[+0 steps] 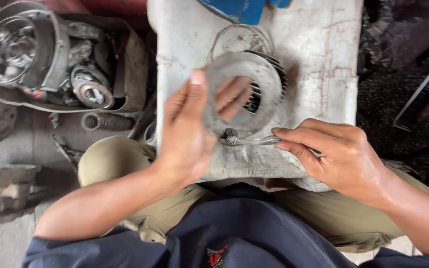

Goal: Cleaning a metal engine component using a small brush to remove debris or carbon buildup.

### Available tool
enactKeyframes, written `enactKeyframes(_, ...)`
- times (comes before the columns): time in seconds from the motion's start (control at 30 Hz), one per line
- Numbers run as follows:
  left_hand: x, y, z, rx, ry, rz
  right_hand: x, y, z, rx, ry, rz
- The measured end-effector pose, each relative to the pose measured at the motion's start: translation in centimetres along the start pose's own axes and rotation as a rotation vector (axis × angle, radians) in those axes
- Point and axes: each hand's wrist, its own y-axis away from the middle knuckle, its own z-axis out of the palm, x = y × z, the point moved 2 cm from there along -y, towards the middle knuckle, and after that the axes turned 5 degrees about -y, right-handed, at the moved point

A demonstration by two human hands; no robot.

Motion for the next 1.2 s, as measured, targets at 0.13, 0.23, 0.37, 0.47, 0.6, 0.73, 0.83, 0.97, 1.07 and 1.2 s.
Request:
enactKeyframes(0.13,1.4,-0.1,-0.4,-0.064,-0.005,0.057,0.7,0.7,-1.4,0.046,0.079,0.056)
enactKeyframes(0.23,1.7,-0.2,-0.1,0.001,-0.028,0.051,1.4,1.2,-2.4,0.106,0.059,0.079)
enactKeyframes(0.37,2.0,0.8,0.6,0.086,-0.078,0.004,2.9,1.6,-2.8,0.128,0.143,0.154)
enactKeyframes(0.47,2.6,1.8,1.1,0.077,-0.133,0.014,2.8,1.5,-1.8,0.092,0.148,0.192)
enactKeyframes(0.6,3.6,1.8,0.5,0.031,-0.156,0.123,2.5,1.1,-3.4,0.159,0.176,0.267)
enactKeyframes(0.73,2.2,1.3,0.3,0.021,-0.168,0.138,0.8,2.4,-4.3,0.288,0.308,0.181)
enactKeyframes(0.83,1.4,0.9,0.9,0.069,-0.068,0.035,-0.1,2.3,-3.0,0.213,0.294,0.101)
enactKeyframes(0.97,1.1,0.8,1.1,0.113,-0.088,-0.034,0.6,2.0,-2.0,0.075,0.144,0.090)
enactKeyframes(1.07,0.7,0.6,1.0,0.104,-0.147,-0.014,1.2,1.9,-2.9,0.123,0.191,0.155)
enactKeyframes(1.2,0.2,0.6,0.5,0.098,-0.159,-0.013,0.9,2.4,-1.5,0.044,0.168,0.043)
